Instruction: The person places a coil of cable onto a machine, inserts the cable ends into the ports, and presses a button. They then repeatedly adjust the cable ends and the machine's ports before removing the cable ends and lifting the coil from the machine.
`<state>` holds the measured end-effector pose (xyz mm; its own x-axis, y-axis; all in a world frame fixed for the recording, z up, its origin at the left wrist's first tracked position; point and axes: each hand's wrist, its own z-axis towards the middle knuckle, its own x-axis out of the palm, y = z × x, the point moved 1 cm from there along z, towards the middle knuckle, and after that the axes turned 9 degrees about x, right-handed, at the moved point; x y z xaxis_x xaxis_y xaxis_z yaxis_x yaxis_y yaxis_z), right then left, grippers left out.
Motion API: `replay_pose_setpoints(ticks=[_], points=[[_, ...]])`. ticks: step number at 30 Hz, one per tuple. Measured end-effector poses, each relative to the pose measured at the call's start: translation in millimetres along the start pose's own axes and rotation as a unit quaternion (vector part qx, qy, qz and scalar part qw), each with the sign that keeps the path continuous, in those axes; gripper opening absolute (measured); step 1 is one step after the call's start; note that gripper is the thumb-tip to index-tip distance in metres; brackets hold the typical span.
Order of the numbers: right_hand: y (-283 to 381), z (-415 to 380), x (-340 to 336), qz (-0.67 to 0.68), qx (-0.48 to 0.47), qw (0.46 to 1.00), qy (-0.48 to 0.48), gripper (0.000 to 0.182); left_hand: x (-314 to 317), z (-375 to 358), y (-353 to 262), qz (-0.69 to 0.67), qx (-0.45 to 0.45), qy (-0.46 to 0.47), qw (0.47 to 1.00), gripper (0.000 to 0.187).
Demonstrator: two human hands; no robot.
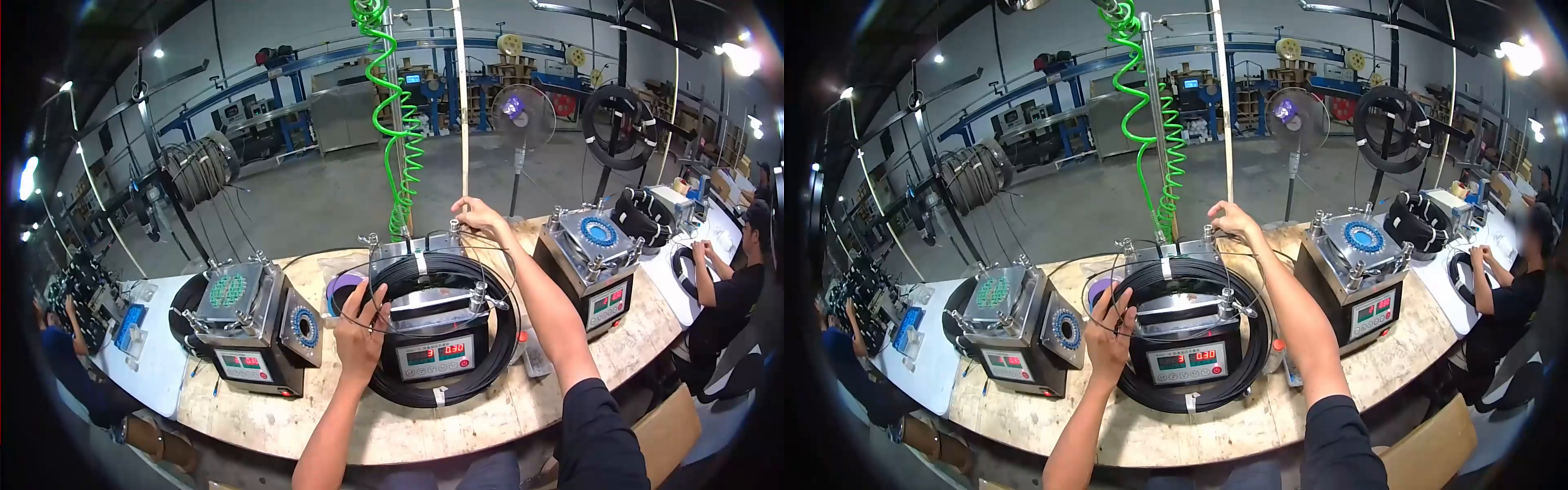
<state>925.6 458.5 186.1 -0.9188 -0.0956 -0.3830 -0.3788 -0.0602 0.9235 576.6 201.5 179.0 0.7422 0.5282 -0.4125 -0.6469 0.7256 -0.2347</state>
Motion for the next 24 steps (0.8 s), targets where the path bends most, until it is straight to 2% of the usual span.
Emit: replay_pose_setpoints(ticks=[1, 4, 5, 7, 10, 12, 15, 16, 18, 20, 21, 24], points=[[7.1, -7.9, 1.8, 0.043, -0.003, 0.999, 0.013, 0.037, -0.2, -0.7, -0.2, 0.001, 0.001, -0.002, 1.000, 0.034], [49.5, -38.5, 2.2, -0.039, 0.079, 0.993, -0.078, 0.046, 1.2, -0.2, -1.0, 0.007, 0.003, -0.009, 1.000, 0.033], [82.5, -62.8, 9.6, -0.103, 0.146, 0.981, -0.081, 0.055, 1.1, -0.1, -1.0, 0.009, 0.004, -0.010, 1.000, 0.033], [30.3, -10.7, 1.5, -0.220, -0.046, 0.971, -0.080, 0.060, 2.5, -1.6, 0.0, 0.016, 0.006, -0.017, 1.000, 0.033], [40.1, -16.3, 1.2, -0.239, -0.088, 0.967, -0.027, 0.061, 3.0, -1.6, 0.5, 0.020, 0.009, -0.018, 1.000, 0.033], [44.4, -25.9, 4.8, -0.162, -0.020, 0.987, 0.000, 0.058, 3.1, -1.5, -1.1, 0.019, 0.006, -0.018, 1.000, 0.034], [52.8, -39.0, 22.8, -0.098, -0.063, 0.992, 0.041, 0.051, 2.2, -1.1, -2.9, 0.018, 0.003, -0.016, 1.000, 0.036], [44.3, -31.4, 30.7, -0.026, -0.098, 0.991, 0.084, 0.044, 3.5, -0.6, -1.4, 0.019, 0.006, -0.016, 1.000, 0.036], [30.4, -16.8, 29.4, 0.010, -0.110, 0.983, 0.147, 0.045, 2.5, -3.6, 1.9, 0.015, 0.000, -0.008, 1.000, 0.037], [47.4, -41.4, 20.9, -0.006, -0.066, 0.985, 0.158, 0.048, 1.7, -4.5, 3.1, -0.001, -0.013, 0.004, 1.000, 0.038], [54.2, -59.3, 18.4, 0.016, -0.077, 0.980, 0.182, 0.052, -0.6, -2.0, 0.5, -0.006, -0.011, 0.007, 1.000, 0.037], [44.2, -79.8, 19.5, 0.090, 0.003, 0.992, 0.083, 0.058, 1.8, -3.6, 6.7, -0.022, 0.002, -0.018, 1.000, 0.038]])
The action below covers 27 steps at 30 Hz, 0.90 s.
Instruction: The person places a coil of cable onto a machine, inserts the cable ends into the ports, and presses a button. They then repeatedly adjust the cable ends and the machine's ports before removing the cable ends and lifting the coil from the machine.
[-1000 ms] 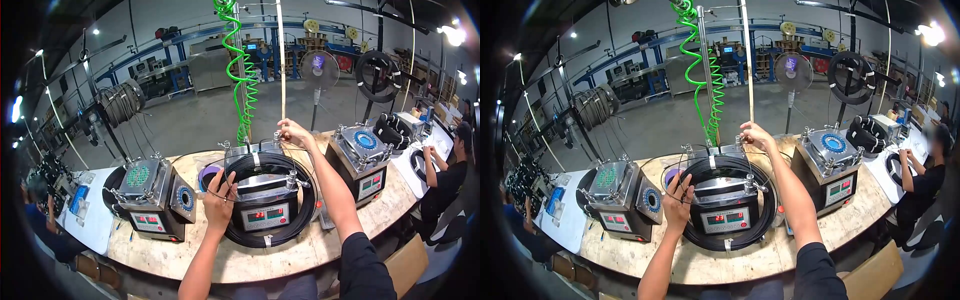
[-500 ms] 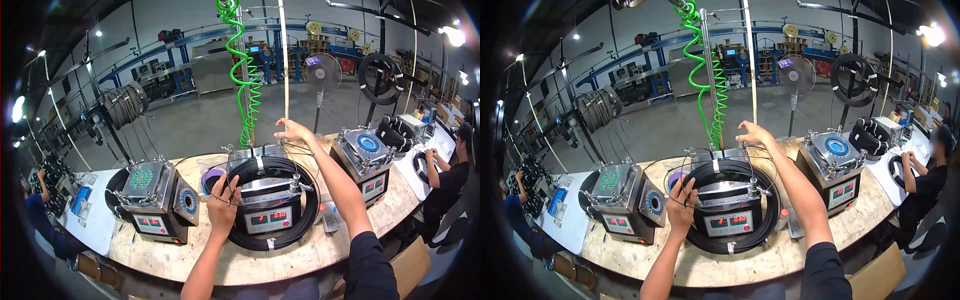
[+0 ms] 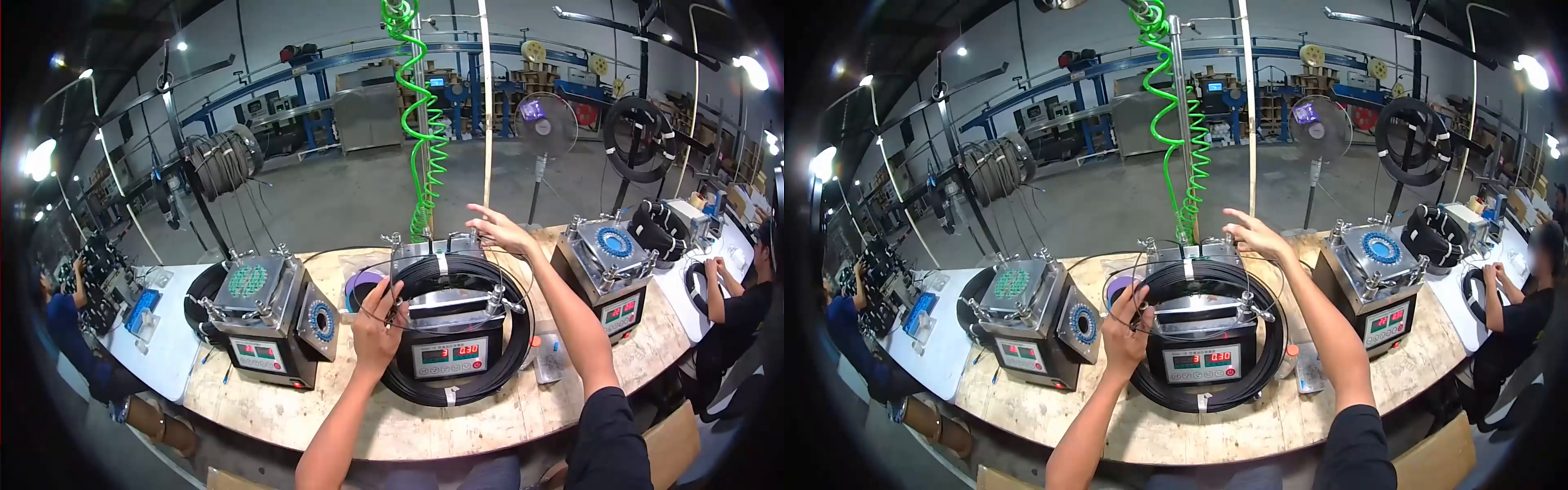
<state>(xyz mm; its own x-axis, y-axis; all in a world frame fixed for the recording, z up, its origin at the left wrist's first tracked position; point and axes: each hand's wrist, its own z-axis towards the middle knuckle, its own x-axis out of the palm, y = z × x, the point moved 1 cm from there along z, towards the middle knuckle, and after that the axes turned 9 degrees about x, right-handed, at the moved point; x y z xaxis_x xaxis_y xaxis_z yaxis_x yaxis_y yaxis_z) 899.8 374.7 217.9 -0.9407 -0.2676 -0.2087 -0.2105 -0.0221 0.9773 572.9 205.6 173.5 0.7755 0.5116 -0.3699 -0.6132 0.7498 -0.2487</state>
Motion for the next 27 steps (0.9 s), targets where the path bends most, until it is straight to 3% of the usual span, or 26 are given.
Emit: replay_pose_setpoints(ticks=[3, 4, 5, 7, 8, 10, 13, 16, 20, 23, 26, 27], points=[[-37.5, -17.3, -8.2, 0.035, -0.066, 0.997, -0.026, 0.060, -4.3, -4.6, 12.6, -0.112, -0.046, -0.009, 0.993, 0.036], [-21.6, -53.9, 7.1, 0.027, -0.051, 0.997, -0.044, 0.058, -4.3, -6.6, 19.5, -0.152, -0.058, -0.014, 0.987, 0.038], [-39.9, -62.6, 7.3, 0.108, -0.036, 0.993, -0.013, 0.053, -3.9, -7.0, 23.5, -0.180, -0.054, -0.017, 0.982, 0.047], [-4.9, -121.9, 35.3, -0.038, -0.069, 0.996, -0.047, 0.048, -8.4, -6.1, 28.3, -0.246, -0.124, 0.001, 0.961, 0.050], [-1.5, -139.7, 43.4, -0.009, -0.001, 1.000, -0.018, 0.049, -9.9, -5.2, 31.0, -0.278, -0.159, 0.010, 0.947, 0.051], [-12.9, -163.1, 69.6, -0.144, -0.109, 0.964, -0.196, 0.049, -4.9, -5.8, 43.5, -0.436, -0.256, -0.015, 0.862, 0.050], [-12.0, -182.2, 104.1, -0.196, -0.127, 0.922, -0.308, 0.045, 7.4, -5.8, 95.0, -0.586, -0.361, -0.015, 0.725, 0.044], [-24.2, -178.8, 115.8, -0.285, -0.153, 0.852, -0.411, 0.040, 21.7, 6.3, 136.1, -0.520, -0.407, 0.017, 0.751, 0.041], [-35.4, -175.1, 115.2, -0.253, -0.125, 0.844, -0.456, 0.037, 66.7, 30.2, 180.7, -0.462, -0.423, 0.007, 0.780, 0.047], [-37.4, -172.2, 116.7, -0.257, -0.129, 0.837, -0.466, 0.035, 91.6, 58.8, 179.8, -0.569, -0.428, 0.012, 0.702, 0.049], [-43.0, -168.8, 117.3, -0.268, -0.157, 0.816, -0.487, 0.035, 118.5, 55.8, 200.8, -0.612, -0.408, 0.011, 0.678, 0.053], [-44.1, -166.8, 117.0, -0.279, -0.185, 0.799, -0.500, 0.035, 123.9, 56.5, 197.8, -0.588, -0.433, -0.026, 0.683, 0.043]])
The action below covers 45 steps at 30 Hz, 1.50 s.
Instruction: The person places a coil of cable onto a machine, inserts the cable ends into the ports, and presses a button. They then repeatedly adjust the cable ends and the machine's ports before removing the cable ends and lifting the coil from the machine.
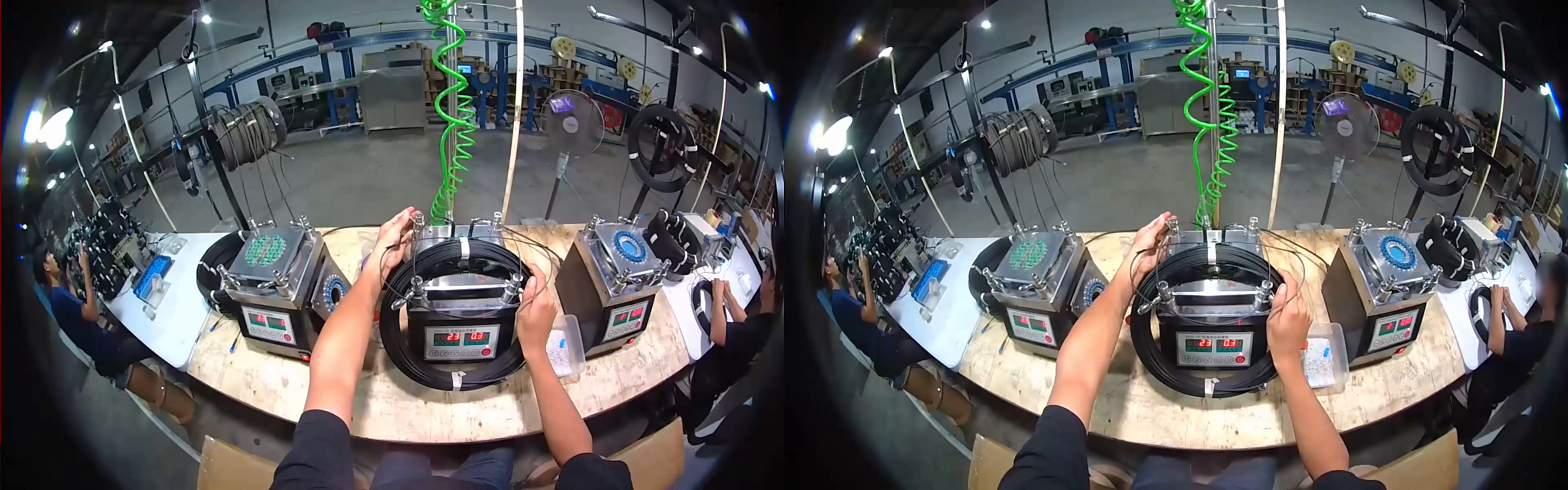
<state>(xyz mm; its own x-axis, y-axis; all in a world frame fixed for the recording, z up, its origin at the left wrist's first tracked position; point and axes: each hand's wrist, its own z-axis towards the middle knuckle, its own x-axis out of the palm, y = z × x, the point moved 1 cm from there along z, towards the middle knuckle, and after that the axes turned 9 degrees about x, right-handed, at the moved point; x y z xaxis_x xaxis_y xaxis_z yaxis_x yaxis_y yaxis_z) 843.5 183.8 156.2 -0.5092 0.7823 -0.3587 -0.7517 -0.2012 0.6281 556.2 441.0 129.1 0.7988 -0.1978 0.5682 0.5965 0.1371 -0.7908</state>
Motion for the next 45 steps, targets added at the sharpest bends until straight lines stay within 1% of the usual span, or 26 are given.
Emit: replay_pose_setpoints(ticks=[3, 4, 7, 8, 10, 13, 14, 15, 16, 17, 19, 20, 23, 24, 26, 28, 31, 32, 35, 36, 39, 40, 42, 43, 44, 45], points=[[2.9, -1.3, -3.3, -0.015, 0.051, 0.998, 0.042, 0.036, -8.0, 18.2, 1.5, 0.145, -0.034, -0.030, 0.988, 0.033], [2.4, -0.5, -2.1, 0.012, 0.048, 0.998, 0.038, 0.031, 10.6, 9.8, -5.6, 0.179, -0.032, -0.086, 0.980, 0.036], [4.7, 0.5, -3.0, 0.029, 0.016, 0.999, 0.016, 0.031, 18.5, 9.9, 5.6, -0.026, -0.076, -0.079, 0.994, 0.037], [3.5, 0.5, -3.8, 0.017, 0.035, 0.999, 0.027, 0.031, 16.4, 4.3, 5.6, -0.089, -0.019, -0.048, 0.995, 0.034], [1.5, -1.5, -3.0, -0.005, 0.072, 0.996, 0.050, 0.031, 36.6, -28.7, -23.3, -0.115, -0.002, 0.009, 0.993, 0.030], [2.7, 0.3, -0.4, 0.018, 0.022, 1.000, 0.003, 0.031, 30.9, -32.5, -15.4, -0.099, 0.005, 0.003, 0.995, 0.024], [4.4, 0.1, -1.3, 0.022, 0.029, 0.999, 0.002, 0.031, 6.4, -11.2, 3.8, -0.094, -0.001, 0.018, 0.995, 0.024], [5.7, -1.9, -3.8, 0.021, 0.057, 0.998, 0.020, 0.031, 9.7, -11.1, 2.0, -0.089, -0.009, 0.031, 0.996, 0.024], [6.9, -4.6, -7.2, 0.020, 0.085, 0.995, 0.039, 0.032, 11.8, -13.3, 1.6, -0.038, -0.023, 0.016, 0.999, 0.023], [8.2, -4.8, -7.6, 0.021, 0.111, 0.992, 0.056, 0.032, 14.1, -14.3, -0.8, -0.043, -0.043, -0.016, 0.998, 0.023], [9.4, -13.6, -8.5, 0.034, 0.091, 0.995, 0.025, 0.034, 16.9, -16.9, -6.4, -0.053, -0.080, -0.080, 0.992, 0.024], [9.6, -18.3, -8.6, 0.042, 0.081, 0.996, 0.010, 0.036, 19.0, -20.3, -8.9, -0.073, -0.051, -0.059, 0.994, 0.023], [9.4, -27.9, -9.2, 0.038, 0.074, 0.997, 0.008, 0.038, 20.4, -35.0, -6.0, -0.131, 0.033, 0.005, 0.991, 0.026], [8.4, -28.5, -8.7, 0.041, 0.085, 0.995, 0.015, 0.038, -10.0, -1.1, 18.2, -0.116, 0.036, 0.027, 0.992, 0.028], [5.0, -29.1, -7.5, 0.045, 0.109, 0.993, 0.028, 0.038, -5.3, 9.9, 14.0, -0.047, 0.011, 0.011, 0.999, 0.029], [2.0, -30.0, -6.8, 0.046, 0.100, 0.994, 0.024, 0.038, 11.2, 12.1, 9.1, 0.007, -0.004, -0.004, 1.000, 0.030], [-0.2, -28.1, -5.1, 0.039, 0.075, 0.996, 0.013, 0.037, 39.3, 3.9, -15.1, 0.093, -0.074, 0.084, 0.989, 0.033], [-0.4, -29.1, -5.1, 0.035, 0.066, 0.997, 0.011, 0.038, 41.1, 2.3, -21.5, 0.099, -0.153, 0.116, 0.976, 0.054], [-3.4, -28.3, -4.5, 0.030, 0.049, 0.998, 0.006, 0.037, 39.1, 1.3, -20.4, 0.083, -0.202, 0.109, 0.970, 0.059], [0.4, -28.3, -5.4, 0.043, 0.061, 0.997, 0.002, 0.038, 40.7, -4.6, -23.9, 0.119, -0.180, 0.114, 0.970, 0.058], [6.4, -26.8, -9.2, 0.055, 0.067, 0.996, 0.011, 0.037, 20.8, -14.5, -5.9, 0.150, -0.025, 0.139, 0.979, 0.054], [5.6, -26.6, -8.9, 0.055, 0.053, 0.997, 0.004, 0.037, 31.4, -33.0, -21.7, 0.222, -0.017, 0.101, 0.970, 0.054], [3.0, -26.1, -7.9, 0.068, 0.042, 0.997, 0.006, 0.037, 49.9, -80.9, -52.1, 0.317, 0.032, 0.128, 0.939, 0.055], [3.1, -25.7, -8.6, 0.075, 0.038, 0.996, 0.005, 0.037, 49.5, -100.3, -58.8, 0.364, 0.057, 0.142, 0.919, 0.055], [4.5, -24.9, -10.0, 0.069, 0.044, 0.997, 0.008, 0.039, 29.6, -104.9, -50.2, 0.295, 0.100, 0.183, 0.933, 0.056], [3.7, -25.6, -11.8, 0.068, 0.047, 0.997, 0.012, 0.039, 29.2, -123.6, -53.4, 0.304, 0.079, 0.173, 0.933, 0.056]])
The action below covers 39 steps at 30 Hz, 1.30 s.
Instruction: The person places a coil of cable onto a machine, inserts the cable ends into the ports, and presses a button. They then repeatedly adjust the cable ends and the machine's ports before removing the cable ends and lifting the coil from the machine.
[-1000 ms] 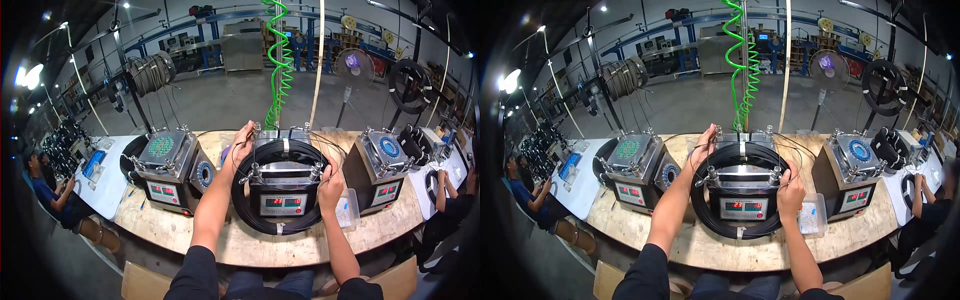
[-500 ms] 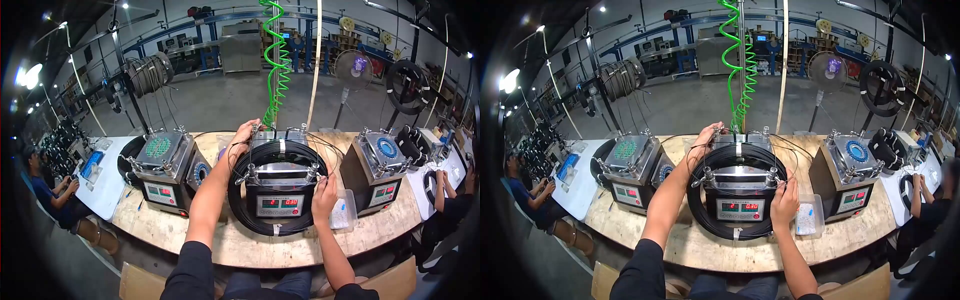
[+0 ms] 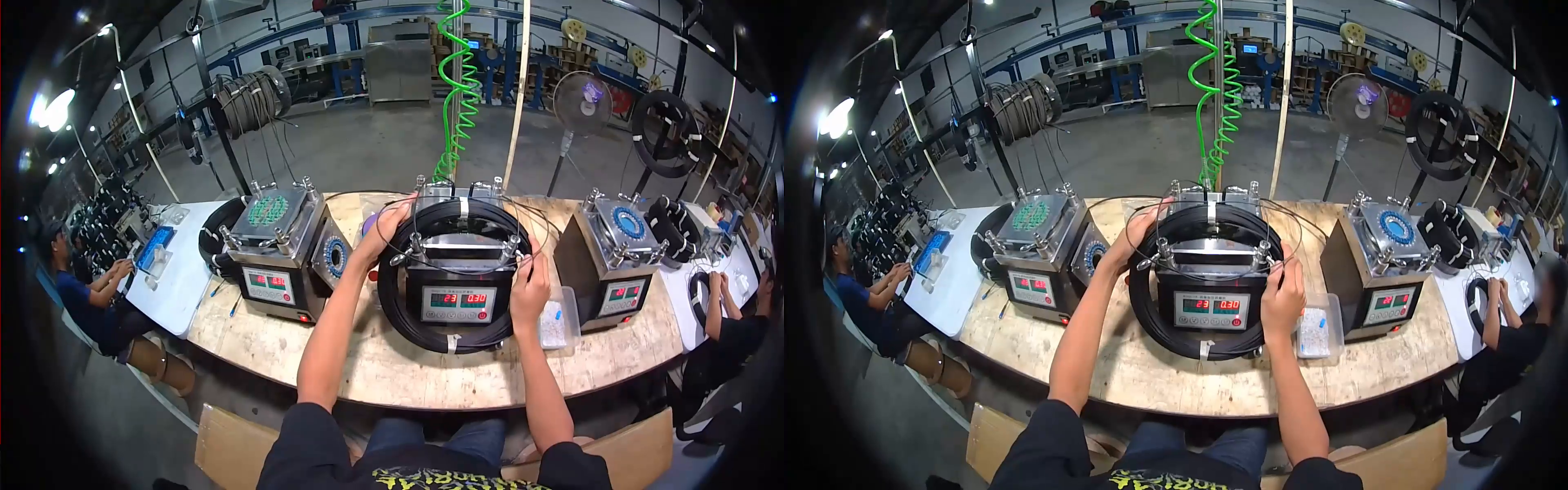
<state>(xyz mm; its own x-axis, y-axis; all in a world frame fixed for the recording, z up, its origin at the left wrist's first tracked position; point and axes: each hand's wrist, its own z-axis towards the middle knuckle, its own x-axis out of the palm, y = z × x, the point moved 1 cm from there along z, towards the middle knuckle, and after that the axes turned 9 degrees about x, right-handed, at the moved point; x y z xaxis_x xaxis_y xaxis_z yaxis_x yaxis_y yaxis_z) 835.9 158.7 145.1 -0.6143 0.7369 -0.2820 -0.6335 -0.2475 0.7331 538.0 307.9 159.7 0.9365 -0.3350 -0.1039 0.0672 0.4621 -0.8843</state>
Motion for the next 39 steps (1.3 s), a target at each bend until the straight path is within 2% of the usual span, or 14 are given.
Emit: replay_pose_setpoints(ticks=[2, 3, 5, 6, 10, 13, 15, 18, 19, 25, 29, 32, 35, 39], points=[[-2.2, 1.8, 0.8, 0.001, 0.005, 1.000, 0.007, 0.040, 10.7, -35.4, -38.9, 0.016, -0.046, -0.003, 0.999, 0.056], [-1.3, 3.1, 0.5, 0.009, -0.010, 1.000, -0.003, 0.041, 23.2, -51.8, -57.7, 0.138, 0.008, -0.033, 0.990, 0.053], [0.9, 7.2, -2.7, -0.018, -0.007, 1.000, 0.010, 0.040, 42.2, -75.8, -64.8, 0.195, 0.093, -0.097, 0.971, 0.047], [2.3, 10.7, -4.9, -0.031, -0.006, 0.999, 0.016, 0.040, 48.9, -85.4, -64.5, 0.243, 0.150, -0.130, 0.949, 0.044], [22.9, 31.7, -22.7, -0.058, 0.072, 0.989, 0.116, 0.040, 66.4, -110.5, -85.9, 0.514, 0.210, -0.160, 0.816, 0.035], [17.1, 46.5, -8.1, 0.003, -0.030, 0.996, 0.090, 0.040, 64.8, -113.9, -85.7, 0.606, 0.262, -0.152, 0.735, 0.021], [9.7, 45.8, 8.8, 0.032, -0.097, 0.994, 0.036, 0.038, 61.7, -110.8, -76.4, 0.603, 0.249, -0.138, 0.746, 0.018], [7.3, 35.1, 10.0, 0.038, -0.001, 0.998, 0.041, 0.038, 58.2, -102.6, -73.0, 0.580, 0.222, -0.164, 0.767, 0.014], [3.5, 35.8, 13.5, 0.021, -0.019, 0.999, 0.014, 0.038, 56.9, -100.0, -73.2, 0.569, 0.212, -0.182, 0.773, 0.015], [4.0, 32.4, 10.1, 0.014, 0.034, 0.999, 0.036, 0.038, 47.0, -105.5, -76.8, 0.548, 0.109, -0.083, 0.825, 0.023], [-5.1, 34.4, 16.8, -0.001, -0.018, 1.000, -0.004, 0.038, 42.1, -104.4, -96.2, 0.617, 0.133, -0.043, 0.775, 0.022], [-7.5, 32.7, 17.7, 0.008, -0.020, 1.000, -0.007, 0.038, 44.1, -103.3, -90.4, 0.602, 0.224, -0.101, 0.760, 0.018], [-1.8, 32.9, 14.6, 0.008, -0.012, 1.000, -0.006, 0.038, 56.5, -105.2, -94.7, 0.584, 0.255, -0.085, 0.766, 0.020], [-1.7, 30.7, 14.6, 0.001, -0.001, 1.000, -0.005, 0.036, 60.6, -106.2, -81.8, 0.594, 0.206, -0.083, 0.773, 0.022]])
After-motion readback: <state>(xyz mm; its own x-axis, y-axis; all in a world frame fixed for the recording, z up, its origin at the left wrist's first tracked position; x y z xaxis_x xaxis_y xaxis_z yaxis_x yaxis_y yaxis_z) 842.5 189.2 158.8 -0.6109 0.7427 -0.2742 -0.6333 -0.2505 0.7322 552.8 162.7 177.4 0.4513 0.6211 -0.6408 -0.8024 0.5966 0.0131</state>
